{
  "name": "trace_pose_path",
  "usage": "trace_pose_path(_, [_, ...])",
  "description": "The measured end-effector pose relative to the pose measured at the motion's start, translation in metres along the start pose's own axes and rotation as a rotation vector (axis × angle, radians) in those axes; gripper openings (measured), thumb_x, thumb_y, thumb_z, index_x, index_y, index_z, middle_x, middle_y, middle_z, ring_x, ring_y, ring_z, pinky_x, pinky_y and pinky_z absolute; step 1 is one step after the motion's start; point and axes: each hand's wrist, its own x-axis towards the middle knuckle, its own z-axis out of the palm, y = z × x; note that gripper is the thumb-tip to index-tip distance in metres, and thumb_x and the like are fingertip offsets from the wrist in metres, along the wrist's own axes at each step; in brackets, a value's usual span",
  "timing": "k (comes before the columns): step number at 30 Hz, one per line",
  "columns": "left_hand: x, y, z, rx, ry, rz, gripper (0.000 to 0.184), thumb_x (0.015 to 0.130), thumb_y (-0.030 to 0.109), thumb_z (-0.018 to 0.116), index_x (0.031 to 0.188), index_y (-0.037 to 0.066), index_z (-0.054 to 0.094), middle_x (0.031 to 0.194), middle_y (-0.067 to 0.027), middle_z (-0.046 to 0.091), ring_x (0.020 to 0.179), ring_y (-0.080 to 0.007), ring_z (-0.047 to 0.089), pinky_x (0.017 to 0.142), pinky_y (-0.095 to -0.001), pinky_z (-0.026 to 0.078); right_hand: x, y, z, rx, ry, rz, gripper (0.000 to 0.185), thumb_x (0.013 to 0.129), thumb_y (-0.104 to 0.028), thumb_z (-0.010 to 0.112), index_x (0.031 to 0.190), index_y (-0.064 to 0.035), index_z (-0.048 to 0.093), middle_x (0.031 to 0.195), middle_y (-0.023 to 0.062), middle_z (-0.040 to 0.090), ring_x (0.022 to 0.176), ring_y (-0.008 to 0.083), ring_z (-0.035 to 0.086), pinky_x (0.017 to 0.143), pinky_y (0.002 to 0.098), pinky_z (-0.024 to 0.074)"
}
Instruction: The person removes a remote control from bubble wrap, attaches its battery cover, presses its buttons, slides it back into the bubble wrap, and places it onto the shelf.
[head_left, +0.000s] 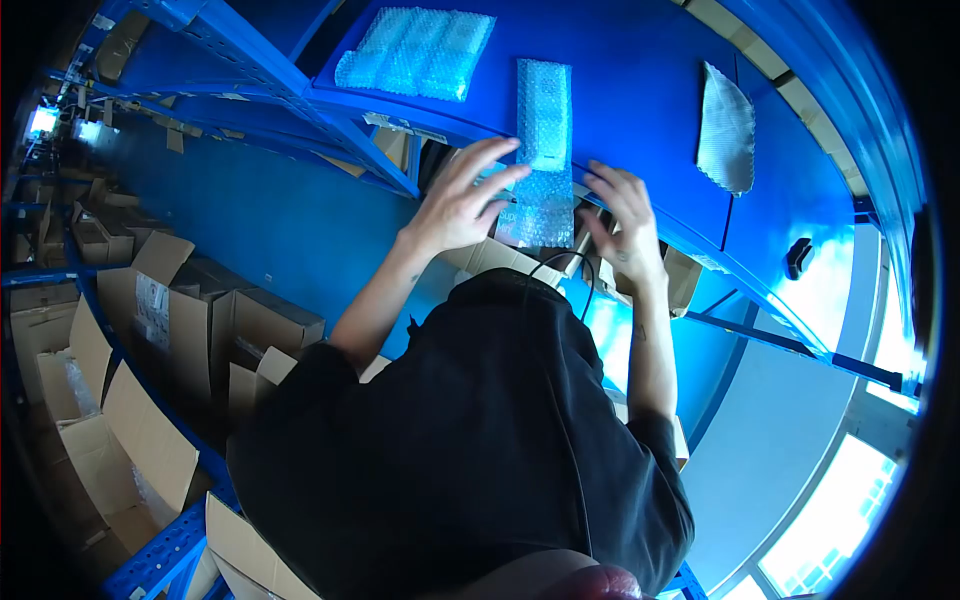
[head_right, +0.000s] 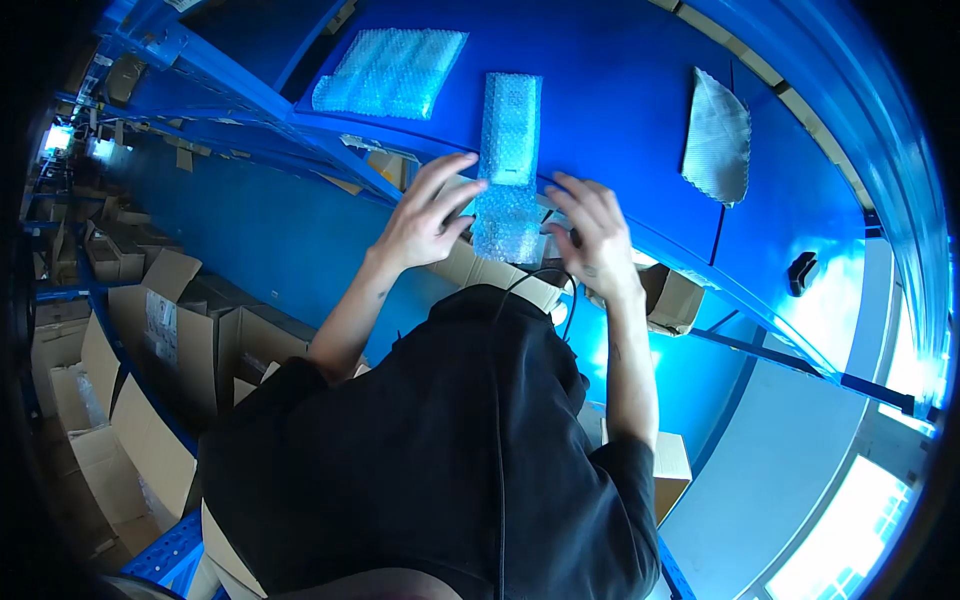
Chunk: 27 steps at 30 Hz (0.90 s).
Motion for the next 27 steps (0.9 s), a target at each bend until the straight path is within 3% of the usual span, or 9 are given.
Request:
trace_pose_path(4, [0.009,-0.013,0.027,-0.058,0.041,0.255,0.036,0.064,-0.009,0.070,0.098,0.003,0.070,0.111,-0.0091,0.068,0.101,-0.0268,0.066,0.091,-0.0350,0.050,0.002,0.010,0.034,0.049,0.069,-0.134,0.031,0.070,-0.003,0.072,0.101,-0.0027,0.069,0.116,0.0071,0.066,0.100,0.0260,0.058,0.088,0.0356,0.0501])
trace_pose_path(10, [0.008,-0.013,0.028,-0.111,0.096,0.220,0.028,0.066,-0.003,0.072,0.094,0.002,0.071,0.101,-0.0058,0.071,0.094,-0.0251,0.066,0.087,-0.0336,0.050,0.002,0.003,0.043,0.136,0.139,-0.092,0.020,0.070,-0.003,0.072,0.090,-0.0033,0.071,0.107,0.0063,0.068,0.093,0.0252,0.059,0.086,0.0347,0.0491])
trace_pose_path(15, [0.008,-0.014,0.031,-0.336,0.120,0.016,0.018,0.073,0.002,0.072,0.090,0.000,0.069,0.085,-0.0049,0.071,0.076,-0.0181,0.064,0.072,-0.0286,0.050,0.010,0.007,0.047,0.231,0.123,0.071,0.010,0.076,-0.005,0.072,0.085,-0.0021,0.071,0.085,0.0066,0.070,0.071,0.0194,0.059,0.068,0.0296,0.0493])
trace_pose_path(19, [0.025,-0.002,0.037,-0.616,0.222,-0.560,0.009,0.082,0.006,0.069,0.086,-0.001,0.067,0.070,-0.0036,0.066,0.058,-0.0101,0.055,0.054,-0.0244,0.042,0.039,-0.011,0.037,0.351,0.113,0.630,0.010,0.083,-0.009,0.072,0.080,0.0004,0.070,0.066,0.0059,0.064,0.052,0.0127,0.051,0.050,0.0253,0.0421])
trace_pose_path(24, [0.035,-0.003,0.039,-0.430,0.198,-0.560,0.012,0.088,0.010,0.067,0.083,-0.001,0.064,0.058,-0.0012,0.058,0.048,-0.0056,0.045,0.043,-0.0232,0.034,0.049,-0.005,0.043,0.359,0.257,0.599,0.016,0.086,-0.012,0.071,0.081,0.0031,0.069,0.060,0.0062,0.061,0.043,0.0093,0.044,0.041,0.0241,0.0357])
trace_pose_path(27, [0.039,0.003,0.045,-0.383,0.217,-0.556,0.010,0.086,0.009,0.067,0.084,-0.001,0.064,0.054,-0.0006,0.056,0.045,-0.0066,0.044,0.042,-0.0241,0.034,0.052,0.000,0.039,0.320,0.205,0.648,0.019,0.086,-0.014,0.072,0.079,0.0032,0.068,0.058,0.0047,0.059,0.044,0.0092,0.043,0.042,0.0235,0.0355])
